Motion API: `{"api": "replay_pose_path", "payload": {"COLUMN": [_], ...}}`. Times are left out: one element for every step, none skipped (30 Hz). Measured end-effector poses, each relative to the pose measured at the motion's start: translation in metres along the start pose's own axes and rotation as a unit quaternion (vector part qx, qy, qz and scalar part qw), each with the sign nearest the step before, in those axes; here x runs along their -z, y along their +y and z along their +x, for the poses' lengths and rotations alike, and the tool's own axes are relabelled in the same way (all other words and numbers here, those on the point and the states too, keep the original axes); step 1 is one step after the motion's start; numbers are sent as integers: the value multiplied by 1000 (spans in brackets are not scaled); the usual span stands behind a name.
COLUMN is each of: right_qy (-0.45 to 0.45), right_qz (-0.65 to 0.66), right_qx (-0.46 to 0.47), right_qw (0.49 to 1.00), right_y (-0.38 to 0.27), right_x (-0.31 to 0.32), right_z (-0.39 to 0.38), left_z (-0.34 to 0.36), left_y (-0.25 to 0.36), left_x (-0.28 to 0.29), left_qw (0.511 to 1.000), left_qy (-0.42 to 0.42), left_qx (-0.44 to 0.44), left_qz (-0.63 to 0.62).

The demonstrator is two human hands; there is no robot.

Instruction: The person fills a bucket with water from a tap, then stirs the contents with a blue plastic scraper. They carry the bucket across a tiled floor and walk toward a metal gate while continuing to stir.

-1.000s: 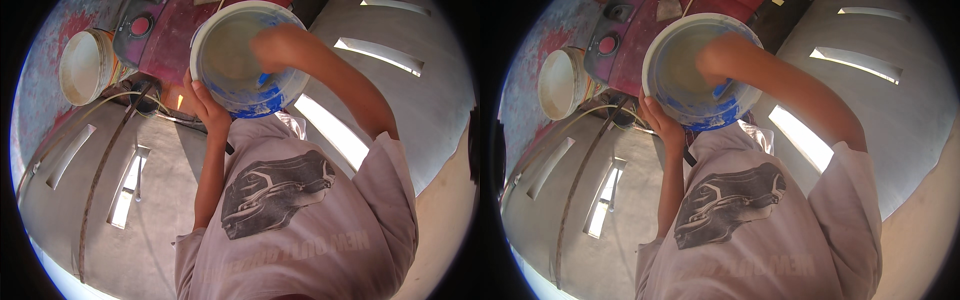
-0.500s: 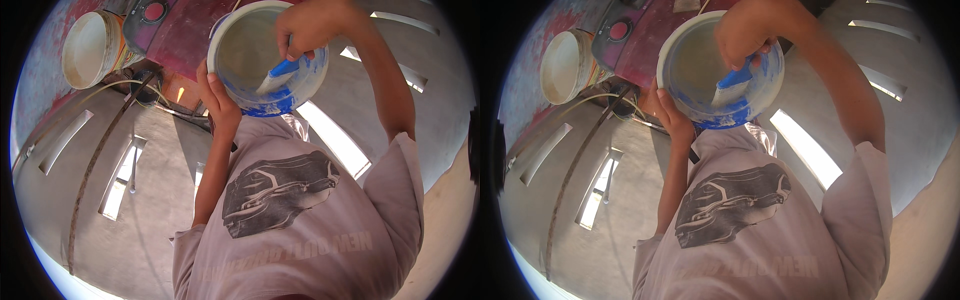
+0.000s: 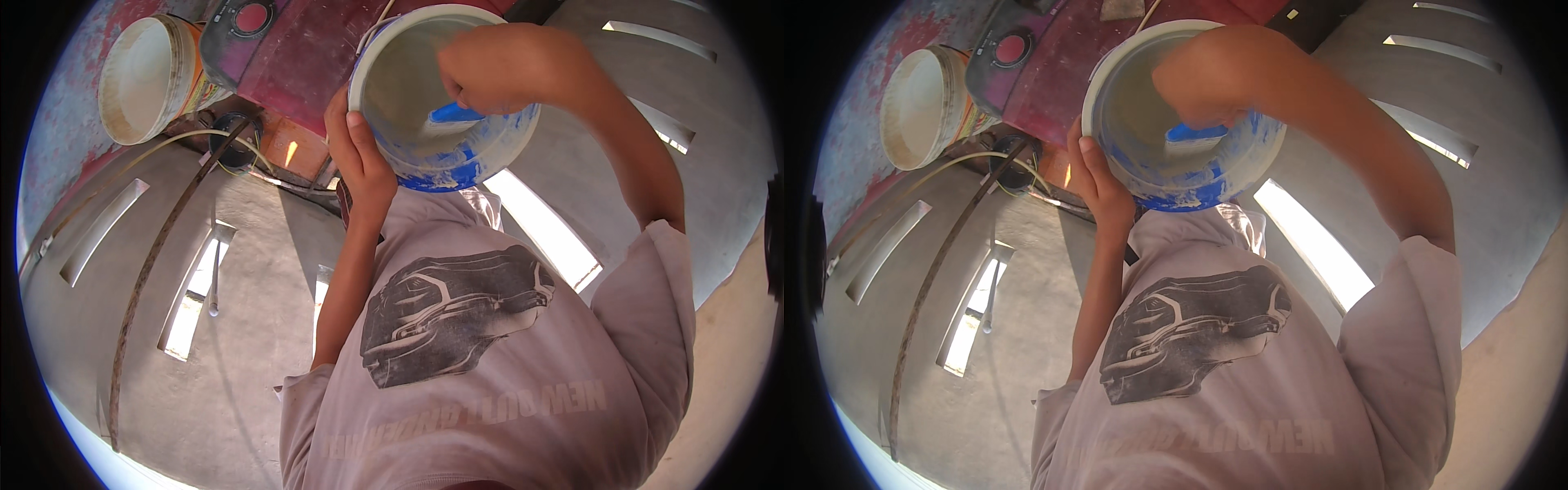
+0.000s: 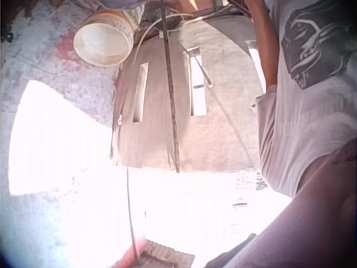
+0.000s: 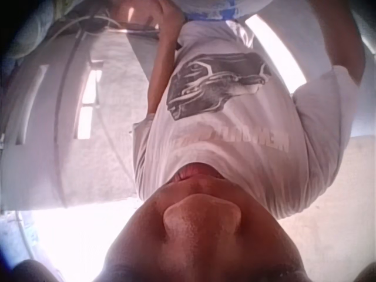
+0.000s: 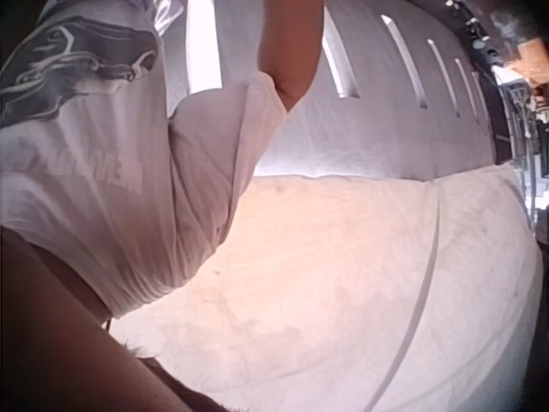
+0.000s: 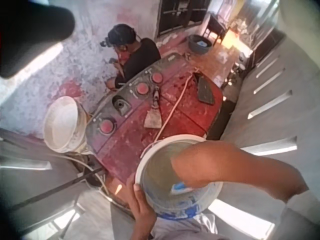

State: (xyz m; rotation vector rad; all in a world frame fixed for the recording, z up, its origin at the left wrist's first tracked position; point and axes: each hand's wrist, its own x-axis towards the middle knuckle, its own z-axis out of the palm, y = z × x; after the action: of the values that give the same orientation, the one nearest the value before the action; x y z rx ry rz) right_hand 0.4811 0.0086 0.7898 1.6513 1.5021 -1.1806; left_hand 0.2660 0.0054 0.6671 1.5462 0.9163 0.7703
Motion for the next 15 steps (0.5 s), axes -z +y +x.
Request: {"api": "replay_pose_path", "payload": {"right_qy": [10, 35, 59, 49, 39, 28, 35, 41, 40, 44, 42, 51, 59, 78, 92], "right_qz": [-4, -3, -2, -10, -16, -23, 32, 87, 141, 156, 172, 196, 190, 193, 199], "right_qx": [-7, 4, 13, 30, 49, 68, 63, 58, 49, 37, 23, 25, -3, -17, -36], "right_qw": [1000, 999, 998, 998, 998, 997, 997, 994, 988, 986, 984, 979, 980, 978, 975], "right_y": [-3, -7, -7, -5, -2, 1, 7, 16, 23, 27, 30, 31, 29, 24, 21], "right_x": [-5, -12, -17, -18, -19, -19, -17, -13, -8, -5, -4, -4, -7, -12, -18], "right_z": [-1, -2, -4, -5, -6, -9, -15, -25, -34, -42, -49, -53, -54, -52, -49], "left_z": [0, 0, -1, -1, -1, -1, -2, -2, -2, -2, -2, -1, -1, -1, -1], "left_y": [0, 0, 0, -1, -1, -1, -2, -2, -2, -2, -2, -2, -3, -3, -4], "left_x": [1, 1, 1, 1, 0, 0, 0, 0, 0, 0, -1, 0, 0, 0, -1], "left_qw": [1000, 1000, 1000, 1000, 1000, 1000, 1000, 1000, 1000, 1000, 1000, 1000, 1000, 1000, 1000], "left_qy": [1, 0, -1, -1, 0, 1, 2, 2, 3, 4, 2, 1, -1, 1, 4], "left_qx": [3, 5, 6, 8, 7, 7, 6, 5, 5, 3, -2, -7, -11, -12, -12], "left_qz": [-3, 0, 3, 5, -2, -7, -12, -12, -13, -13, -13, -12, -12, -14, -17]}}
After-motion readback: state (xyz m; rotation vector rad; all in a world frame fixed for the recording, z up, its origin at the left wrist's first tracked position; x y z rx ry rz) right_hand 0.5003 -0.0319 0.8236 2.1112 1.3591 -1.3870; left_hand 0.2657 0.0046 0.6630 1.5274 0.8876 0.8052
